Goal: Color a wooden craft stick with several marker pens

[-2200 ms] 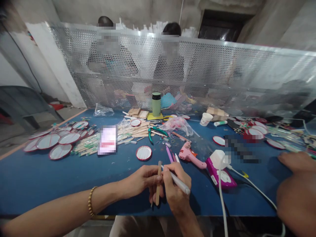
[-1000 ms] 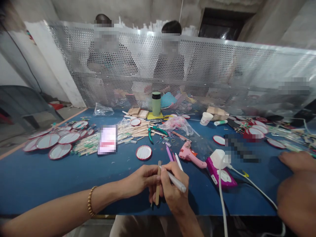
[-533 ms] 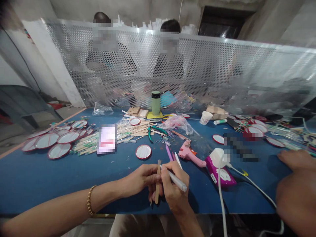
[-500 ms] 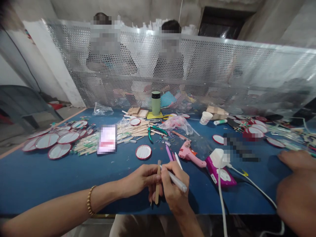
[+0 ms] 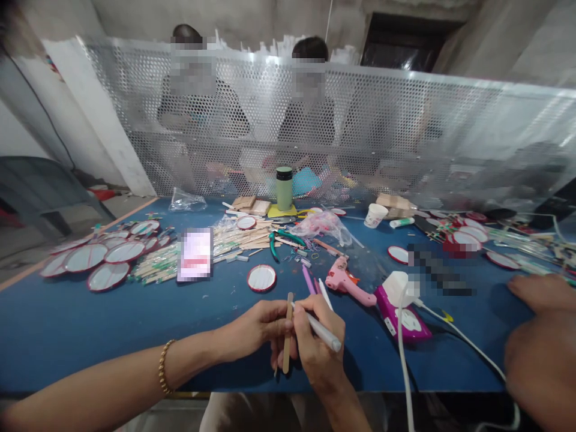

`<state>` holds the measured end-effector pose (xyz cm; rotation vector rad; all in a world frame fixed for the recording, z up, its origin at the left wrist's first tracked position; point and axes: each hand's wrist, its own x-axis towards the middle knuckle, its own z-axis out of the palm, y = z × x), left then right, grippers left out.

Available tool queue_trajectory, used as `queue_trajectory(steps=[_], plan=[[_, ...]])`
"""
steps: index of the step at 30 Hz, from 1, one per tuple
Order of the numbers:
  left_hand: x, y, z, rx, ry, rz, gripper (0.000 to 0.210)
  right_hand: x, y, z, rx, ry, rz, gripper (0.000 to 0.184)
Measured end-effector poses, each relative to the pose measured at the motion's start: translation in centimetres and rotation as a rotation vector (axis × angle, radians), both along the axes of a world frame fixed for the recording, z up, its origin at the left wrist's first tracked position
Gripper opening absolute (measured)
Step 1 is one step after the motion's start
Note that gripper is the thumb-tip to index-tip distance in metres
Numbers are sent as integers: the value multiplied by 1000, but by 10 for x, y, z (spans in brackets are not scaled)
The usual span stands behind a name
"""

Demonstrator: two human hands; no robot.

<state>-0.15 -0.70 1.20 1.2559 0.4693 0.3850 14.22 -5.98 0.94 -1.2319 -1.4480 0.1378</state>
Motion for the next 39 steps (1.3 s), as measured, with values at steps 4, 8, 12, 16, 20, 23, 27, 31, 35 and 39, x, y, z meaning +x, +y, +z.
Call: queue_trajectory(steps=[4, 8, 12, 16, 20, 23, 27, 31, 35, 39], plan=[[0, 0, 0, 4, 9, -3, 55, 1, 0, 0, -1, -2, 18, 27], [1, 0, -1, -12, 2, 5, 56, 0, 1, 0, 0, -1, -4, 28], [1, 0, -3, -13, -1, 5, 56, 0, 1, -2, 15, 14, -52, 26], [0, 0, -4, -2, -1, 6, 55, 0, 2, -1, 5, 8, -32, 26], [0, 0, -3, -4, -3, 0, 55, 0, 1, 0, 6, 14, -13, 27], [0, 0, -2, 4, -5, 2, 57, 0, 1, 0, 17, 6, -10, 26], [1, 0, -3, 25, -6, 7, 57, 0, 2, 0, 16, 5, -10, 26], [1, 0, -3, -2, -14, 8, 56, 0, 2, -1, -2, 26, -36, 26], [1, 0, -3, 5, -8, 9, 55, 0, 1, 0, -13, 24, -36, 26], [1, 0, -3, 5, -18, 10, 56, 0, 0, 1, -17, 8, -26, 27]])
